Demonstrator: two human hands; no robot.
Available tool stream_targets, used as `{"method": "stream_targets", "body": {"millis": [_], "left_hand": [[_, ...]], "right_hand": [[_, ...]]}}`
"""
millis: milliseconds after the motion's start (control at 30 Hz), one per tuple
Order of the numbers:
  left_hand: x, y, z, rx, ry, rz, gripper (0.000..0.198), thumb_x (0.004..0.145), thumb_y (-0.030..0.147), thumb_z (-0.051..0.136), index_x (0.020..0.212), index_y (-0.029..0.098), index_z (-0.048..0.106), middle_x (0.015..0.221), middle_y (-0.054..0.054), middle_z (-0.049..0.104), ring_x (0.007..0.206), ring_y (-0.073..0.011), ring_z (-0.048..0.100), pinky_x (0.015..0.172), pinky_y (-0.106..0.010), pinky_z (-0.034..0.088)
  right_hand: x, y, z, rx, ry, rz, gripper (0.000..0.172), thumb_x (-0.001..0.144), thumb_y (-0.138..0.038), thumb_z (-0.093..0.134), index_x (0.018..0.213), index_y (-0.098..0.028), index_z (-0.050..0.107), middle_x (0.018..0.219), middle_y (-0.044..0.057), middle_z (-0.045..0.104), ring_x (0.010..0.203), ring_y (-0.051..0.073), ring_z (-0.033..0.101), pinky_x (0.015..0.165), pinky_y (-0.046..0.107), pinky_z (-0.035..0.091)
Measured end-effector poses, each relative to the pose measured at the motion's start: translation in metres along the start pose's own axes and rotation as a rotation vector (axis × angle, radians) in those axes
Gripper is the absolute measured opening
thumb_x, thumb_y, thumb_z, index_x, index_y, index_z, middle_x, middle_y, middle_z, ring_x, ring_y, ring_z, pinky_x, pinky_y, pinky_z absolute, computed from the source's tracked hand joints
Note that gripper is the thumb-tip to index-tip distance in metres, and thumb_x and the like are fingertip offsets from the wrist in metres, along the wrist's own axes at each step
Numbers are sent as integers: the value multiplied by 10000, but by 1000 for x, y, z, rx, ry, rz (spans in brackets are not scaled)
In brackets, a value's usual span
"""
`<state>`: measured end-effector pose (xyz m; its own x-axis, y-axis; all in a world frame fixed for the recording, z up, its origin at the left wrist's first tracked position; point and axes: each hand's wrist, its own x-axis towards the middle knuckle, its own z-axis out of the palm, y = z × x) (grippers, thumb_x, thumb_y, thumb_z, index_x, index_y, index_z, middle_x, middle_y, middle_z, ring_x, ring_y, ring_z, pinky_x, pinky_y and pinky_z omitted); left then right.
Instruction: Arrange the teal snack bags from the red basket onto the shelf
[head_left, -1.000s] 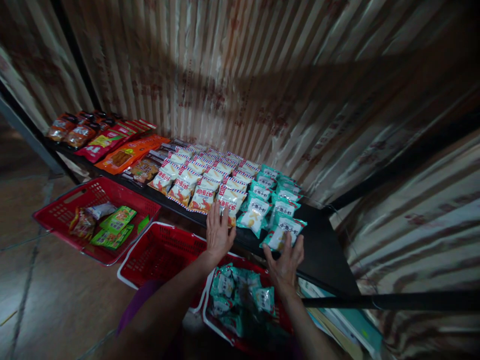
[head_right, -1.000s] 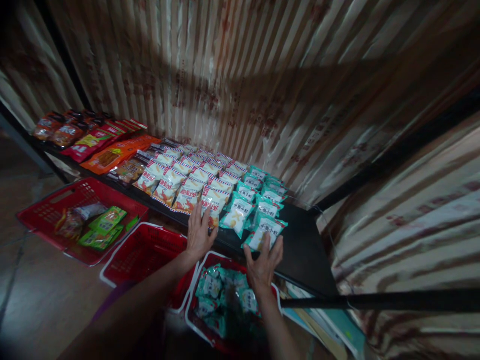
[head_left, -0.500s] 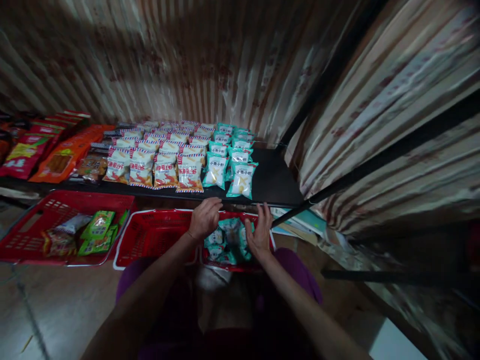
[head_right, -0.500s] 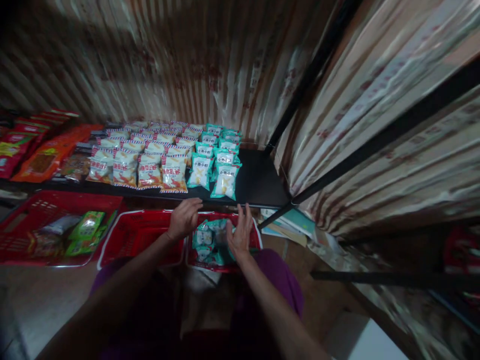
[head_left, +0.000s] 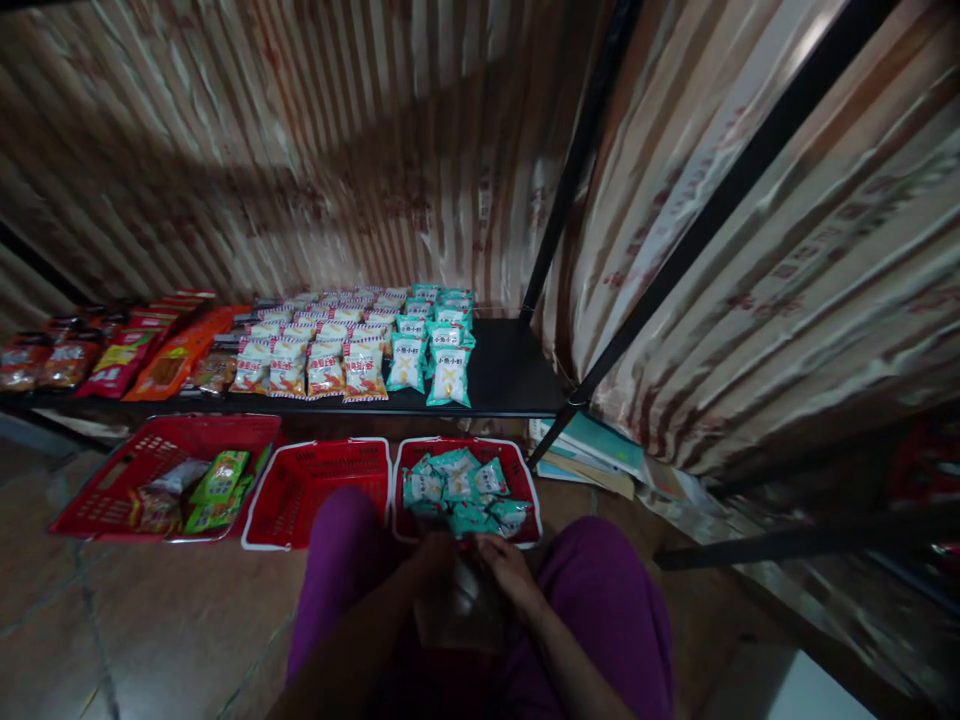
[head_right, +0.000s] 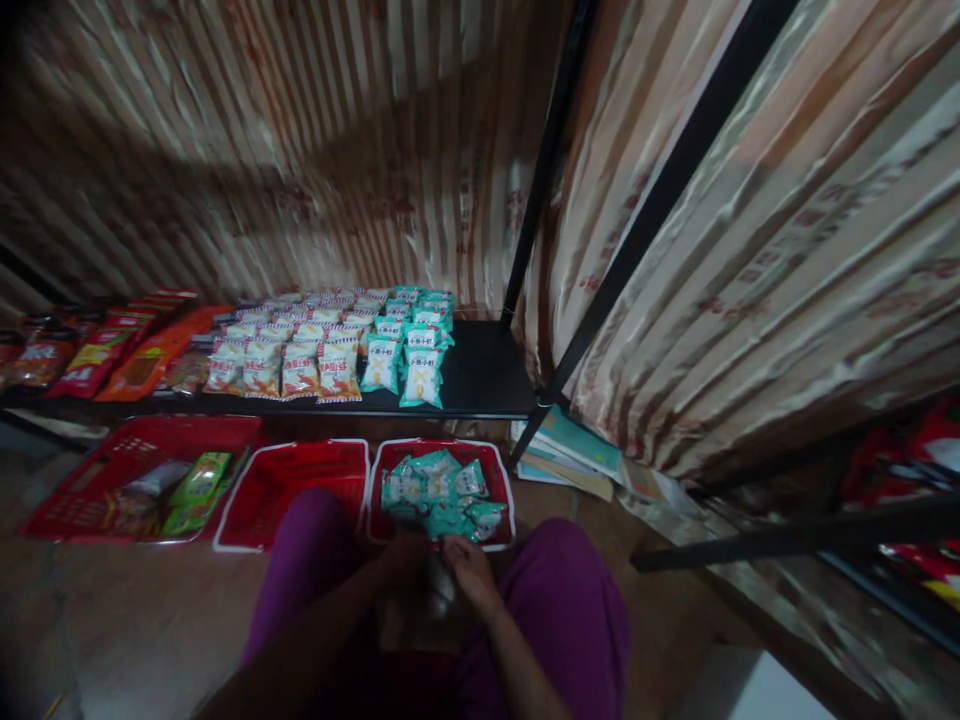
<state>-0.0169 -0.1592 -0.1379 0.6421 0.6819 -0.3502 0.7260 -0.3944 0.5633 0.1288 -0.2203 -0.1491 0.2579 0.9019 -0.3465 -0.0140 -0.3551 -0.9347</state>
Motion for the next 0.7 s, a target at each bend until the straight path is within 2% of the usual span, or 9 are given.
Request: {"method": "stream_targets", "body": {"millis": [100, 300, 433, 533, 700], "left_hand": [[5, 10, 6, 3, -15, -96, 299, 890, 350, 533, 1136, 182, 563, 1171, -77, 576, 1000, -194, 585, 855, -400, 507], [3, 20, -5, -81, 36, -211, 332, 884, 355, 543, 1151, 158, 549, 1154, -81, 581, 991, -198, 591, 844, -415, 510], [-10, 24, -8, -143, 75, -258, 317, 885, 356, 541, 1129, 155, 561, 1140, -78, 590, 994, -197, 591, 852, -416, 505], [-14, 31, -8, -187, 88, -276, 305, 886, 356, 539, 1112, 153, 569, 1120, -74, 599, 975, -191, 597, 842, -407, 510], [-8, 42, -3, -258, 105, -296, 306, 889, 355, 535, 1124, 163, 566, 1145, -78, 589, 990, -193, 591, 853, -410, 507]], "right_hand": [[5, -3, -7, 150, 64, 64, 430, 544, -587, 643, 727, -198, 659, 717, 68, 696, 729, 247, 672, 702, 381, 531], [-2, -13, -7, 289, 76, 122, 373, 476, -493, 701, 702, -204, 634, 697, 39, 680, 697, 206, 668, 663, 320, 528], [-16, -18, 5, 278, -4, 111, 323, 498, -432, 705, 695, -181, 658, 609, 7, 647, 589, 166, 622, 583, 276, 483], [-23, -21, 13, 249, -58, 75, 334, 504, -432, 701, 712, -171, 686, 610, 12, 657, 587, 169, 616, 573, 275, 461], [-17, -19, 13, 176, -36, 21, 348, 485, -501, 698, 620, -181, 683, 581, 23, 658, 584, 202, 611, 607, 335, 468]]}}
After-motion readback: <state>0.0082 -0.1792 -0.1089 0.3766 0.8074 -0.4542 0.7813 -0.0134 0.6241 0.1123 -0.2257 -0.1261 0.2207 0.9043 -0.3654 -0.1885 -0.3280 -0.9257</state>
